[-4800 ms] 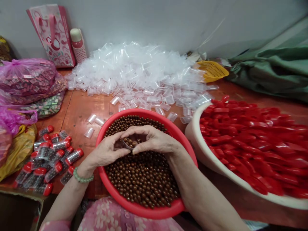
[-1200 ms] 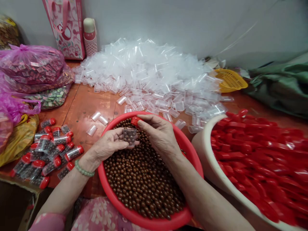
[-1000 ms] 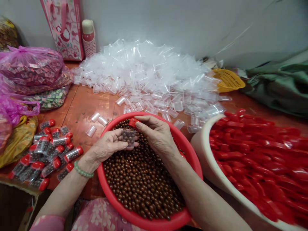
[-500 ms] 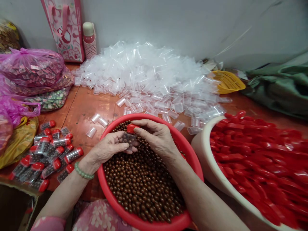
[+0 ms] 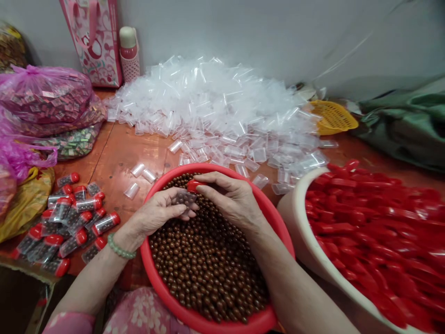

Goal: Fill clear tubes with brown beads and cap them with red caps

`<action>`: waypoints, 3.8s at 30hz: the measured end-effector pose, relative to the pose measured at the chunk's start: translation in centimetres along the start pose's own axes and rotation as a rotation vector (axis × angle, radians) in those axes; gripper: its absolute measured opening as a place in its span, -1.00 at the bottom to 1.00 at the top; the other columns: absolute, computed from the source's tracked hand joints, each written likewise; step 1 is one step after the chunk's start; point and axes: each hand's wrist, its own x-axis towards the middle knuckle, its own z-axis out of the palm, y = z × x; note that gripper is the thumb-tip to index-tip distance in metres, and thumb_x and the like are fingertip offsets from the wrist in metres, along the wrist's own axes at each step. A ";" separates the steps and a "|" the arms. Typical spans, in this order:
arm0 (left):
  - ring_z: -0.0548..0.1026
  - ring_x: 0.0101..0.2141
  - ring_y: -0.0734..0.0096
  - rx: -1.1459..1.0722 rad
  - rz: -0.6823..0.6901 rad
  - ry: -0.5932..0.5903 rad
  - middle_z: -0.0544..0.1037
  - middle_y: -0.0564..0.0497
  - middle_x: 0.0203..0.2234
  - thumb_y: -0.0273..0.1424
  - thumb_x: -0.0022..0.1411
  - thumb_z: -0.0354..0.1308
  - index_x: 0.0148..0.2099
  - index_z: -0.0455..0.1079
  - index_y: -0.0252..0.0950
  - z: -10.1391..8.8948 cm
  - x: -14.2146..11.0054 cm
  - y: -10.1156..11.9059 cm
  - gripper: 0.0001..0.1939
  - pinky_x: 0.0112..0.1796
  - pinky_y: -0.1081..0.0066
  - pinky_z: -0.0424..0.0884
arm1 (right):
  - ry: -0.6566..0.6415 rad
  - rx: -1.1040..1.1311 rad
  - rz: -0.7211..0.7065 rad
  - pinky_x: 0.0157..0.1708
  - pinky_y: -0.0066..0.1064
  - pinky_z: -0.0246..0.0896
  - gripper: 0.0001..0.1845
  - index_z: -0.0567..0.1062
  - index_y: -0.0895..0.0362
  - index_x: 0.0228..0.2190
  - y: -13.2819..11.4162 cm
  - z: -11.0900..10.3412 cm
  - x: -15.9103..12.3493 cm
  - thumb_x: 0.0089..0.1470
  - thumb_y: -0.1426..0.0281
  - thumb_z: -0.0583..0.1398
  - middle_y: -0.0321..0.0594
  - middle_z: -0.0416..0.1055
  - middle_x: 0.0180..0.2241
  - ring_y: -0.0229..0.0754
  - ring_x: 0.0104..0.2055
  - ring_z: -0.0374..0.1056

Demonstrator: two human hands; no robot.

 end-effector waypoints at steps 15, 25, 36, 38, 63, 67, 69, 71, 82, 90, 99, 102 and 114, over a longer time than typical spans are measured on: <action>0.55 -0.25 0.41 0.003 0.010 0.042 0.56 -0.11 -0.21 -0.35 0.05 0.35 -0.04 0.41 -0.39 0.1 0.0 0.1 -0.57 -0.21 0.44 0.39 | 0.067 -0.004 0.011 -0.15 -0.32 0.42 -0.82 0.59 0.07 -0.26 0.0 -0.2 -0.4 0.02 0.39 0.29 -0.26 0.60 -0.28 -0.19 -0.24 0.51; 0.52 -0.31 0.48 0.027 0.019 0.012 0.54 -0.04 -0.27 -0.37 0.03 0.36 -0.12 0.43 -0.36 0.4 0.2 0.3 -0.65 -0.23 0.46 0.38 | 0.017 -0.090 -0.150 -0.18 -0.33 0.44 -0.82 0.59 0.05 -0.26 -0.3 0.7 -0.2 0.06 0.48 0.25 -0.27 0.59 -0.29 -0.21 -0.24 0.51; 0.52 -0.32 0.47 0.058 0.016 0.020 0.56 -0.07 -0.25 -0.35 0.01 0.36 -0.11 0.44 -0.37 0.4 0.3 0.2 -0.62 -0.21 0.44 0.38 | -0.033 -0.169 -0.171 -0.16 -0.29 0.44 -0.83 0.58 0.07 -0.24 -0.5 0.6 -0.3 0.08 0.44 0.24 -0.24 0.59 -0.27 -0.18 -0.22 0.50; 0.53 -0.31 0.45 0.043 0.013 0.024 0.57 -0.09 -0.26 -0.35 0.01 0.36 -0.10 0.43 -0.38 0.3 0.2 0.2 -0.61 -0.22 0.43 0.38 | -0.007 -0.171 -0.158 -0.14 -0.28 0.43 -0.83 0.58 0.06 -0.24 -0.4 0.4 -0.4 0.08 0.44 0.25 -0.24 0.58 -0.26 -0.17 -0.22 0.50; 0.55 -0.22 0.39 -0.042 0.023 0.072 0.56 -0.09 -0.20 -0.42 0.03 0.35 -0.08 0.45 -0.37 0.3 0.1 0.2 -0.63 -0.18 0.42 0.41 | 0.123 -0.022 0.025 -0.18 -0.29 0.46 -0.84 0.61 0.02 -0.29 -1.1 -1.1 -0.8 0.01 0.39 0.30 -0.29 0.60 -0.30 -0.19 -0.27 0.51; 0.55 -0.23 0.39 -0.069 0.028 0.064 0.57 -0.08 -0.24 -0.38 0.01 0.38 -0.12 0.46 -0.37 0.2 0.2 0.3 -0.63 -0.17 0.42 0.41 | 0.196 0.092 0.068 -0.13 -0.26 0.46 -0.85 0.60 0.01 -0.29 -0.9 0.2 -0.6 0.01 0.36 0.31 -0.30 0.60 -0.27 -0.19 -0.25 0.52; 0.55 -0.25 0.42 -0.076 0.031 0.060 0.57 -0.07 -0.26 -0.37 0.00 0.39 -0.14 0.45 -0.38 0.2 0.2 0.3 -0.63 -0.18 0.43 0.41 | 0.187 0.092 0.056 -0.11 -0.25 0.45 -0.84 0.60 0.01 -0.28 -0.7 0.7 -0.7 0.01 0.36 0.31 -0.30 0.60 -0.27 -0.19 -0.25 0.52; 0.54 -0.24 0.41 -0.090 0.035 0.053 0.57 -0.07 -0.26 -0.36 -0.01 0.39 -0.14 0.45 -0.38 0.2 0.2 0.3 -0.63 -0.16 0.42 0.41 | 0.175 0.085 0.049 -0.08 -0.23 0.44 -0.84 0.60 0.02 -0.27 -0.7 0.9 -0.8 0.02 0.36 0.31 -0.29 0.60 -0.26 -0.19 -0.22 0.51; 0.49 -0.18 0.41 0.116 0.219 0.102 0.55 -0.04 -0.23 -0.45 0.10 0.28 -0.16 0.43 -0.33 0.5 0.0 0.6 -0.78 -0.03 0.35 0.34 | 0.269 0.105 0.071 -0.08 -0.23 0.45 -0.81 0.61 -0.01 -0.27 -0.9 0.7 -1.0 -0.02 0.39 0.34 -0.30 0.60 -0.25 -0.18 -0.21 0.53; 0.47 -0.19 0.41 0.193 0.230 0.151 0.53 0.00 -0.24 -0.52 0.08 0.25 -0.19 0.45 -0.31 0.7 0.1 0.6 -0.80 -0.04 0.36 0.32 | 0.256 0.106 0.058 -0.10 -0.24 0.47 -0.83 0.61 0.00 -0.29 -1.3 1.0 -1.1 -0.02 0.35 0.35 -0.29 0.60 -0.28 -0.17 -0.24 0.52; 0.47 -0.25 0.42 0.173 0.217 0.192 0.52 0.04 -0.32 -0.54 0.05 0.25 -0.23 0.42 -0.31 0.8 0.6 0.4 -0.81 -0.08 0.35 0.33 | 0.202 0.095 0.014 -0.05 -0.23 0.44 -0.81 0.59 0.01 -0.23 -0.8 1.4 -1.4 0.03 0.37 0.31 -0.28 0.58 -0.21 -0.17 -0.18 0.52; 0.47 -0.26 0.45 0.169 0.229 0.188 0.52 0.05 -0.34 -0.56 0.05 0.24 -0.23 0.42 -0.32 0.9 0.6 0.5 -0.81 -0.09 0.37 0.34 | 0.214 0.108 0.029 -0.05 -0.24 0.43 -0.81 0.59 0.00 -0.25 -0.9 1.6 -1.4 0.02 0.37 0.32 -0.29 0.59 -0.22 -0.17 -0.18 0.51; 0.49 -0.26 0.42 0.226 0.216 0.191 0.54 0.03 -0.32 -0.56 0.06 0.23 -0.22 0.44 -0.33 1.1 0.7 0.4 -0.82 -0.08 0.35 0.36 | 0.238 0.131 0.051 -0.03 -0.20 0.42 -0.81 0.60 0.00 -0.25 -1.1 1.7 -1.4 0.01 0.36 0.33 -0.27 0.58 -0.22 -0.16 -0.18 0.51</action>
